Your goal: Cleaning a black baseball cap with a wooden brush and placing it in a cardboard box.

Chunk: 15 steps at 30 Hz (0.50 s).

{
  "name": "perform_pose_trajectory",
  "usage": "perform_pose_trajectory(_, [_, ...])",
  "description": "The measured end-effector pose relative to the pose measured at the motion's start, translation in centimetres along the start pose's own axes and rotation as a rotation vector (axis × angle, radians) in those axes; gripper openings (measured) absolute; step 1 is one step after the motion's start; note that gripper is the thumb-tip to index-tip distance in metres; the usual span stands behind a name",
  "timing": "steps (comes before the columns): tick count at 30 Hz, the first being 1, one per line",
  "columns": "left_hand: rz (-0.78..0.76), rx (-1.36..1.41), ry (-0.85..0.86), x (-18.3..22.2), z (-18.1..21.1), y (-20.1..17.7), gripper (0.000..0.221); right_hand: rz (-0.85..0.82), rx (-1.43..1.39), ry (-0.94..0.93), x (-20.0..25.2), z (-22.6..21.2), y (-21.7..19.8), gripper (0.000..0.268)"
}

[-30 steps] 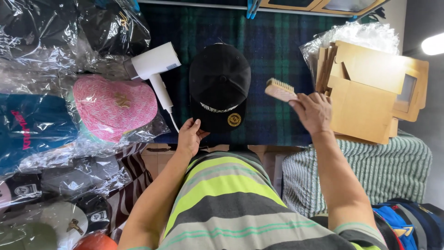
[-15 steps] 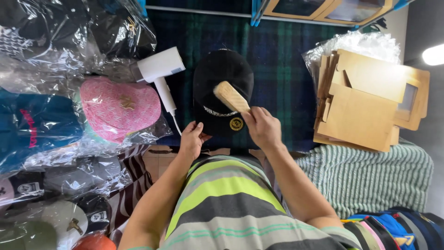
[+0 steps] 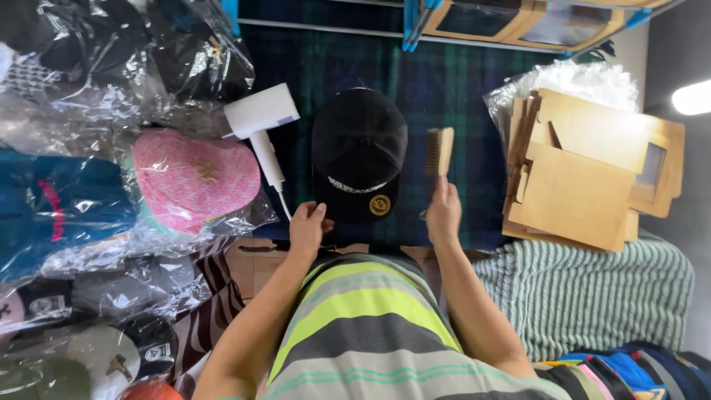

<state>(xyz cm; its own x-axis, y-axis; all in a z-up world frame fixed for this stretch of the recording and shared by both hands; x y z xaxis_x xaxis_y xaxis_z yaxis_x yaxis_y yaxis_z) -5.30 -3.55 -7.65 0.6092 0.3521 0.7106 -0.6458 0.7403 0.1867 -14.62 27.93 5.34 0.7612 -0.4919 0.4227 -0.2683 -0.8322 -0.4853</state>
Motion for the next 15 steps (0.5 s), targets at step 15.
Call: perform_pose_trajectory(15, [-0.138, -0.032, 0.319, 9.9, 10.2, 6.6, 0.019, -0.23, 0.151, -1.247, 10.1, -14.3, 2.8, 0.004])
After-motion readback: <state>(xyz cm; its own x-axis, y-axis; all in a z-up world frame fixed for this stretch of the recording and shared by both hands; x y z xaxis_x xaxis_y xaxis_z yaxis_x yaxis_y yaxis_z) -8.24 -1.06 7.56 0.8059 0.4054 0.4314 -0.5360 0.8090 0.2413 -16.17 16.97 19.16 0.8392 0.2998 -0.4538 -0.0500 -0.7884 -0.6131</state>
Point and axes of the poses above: each hand's wrist, its own x-axis away from the middle knuckle, its own y-axis out of the palm, z = x × y, the point moved 9 cm from there along -x, towards the middle knuckle, and after that the axes turned 6 degrees about z, right-handed, at the moved point
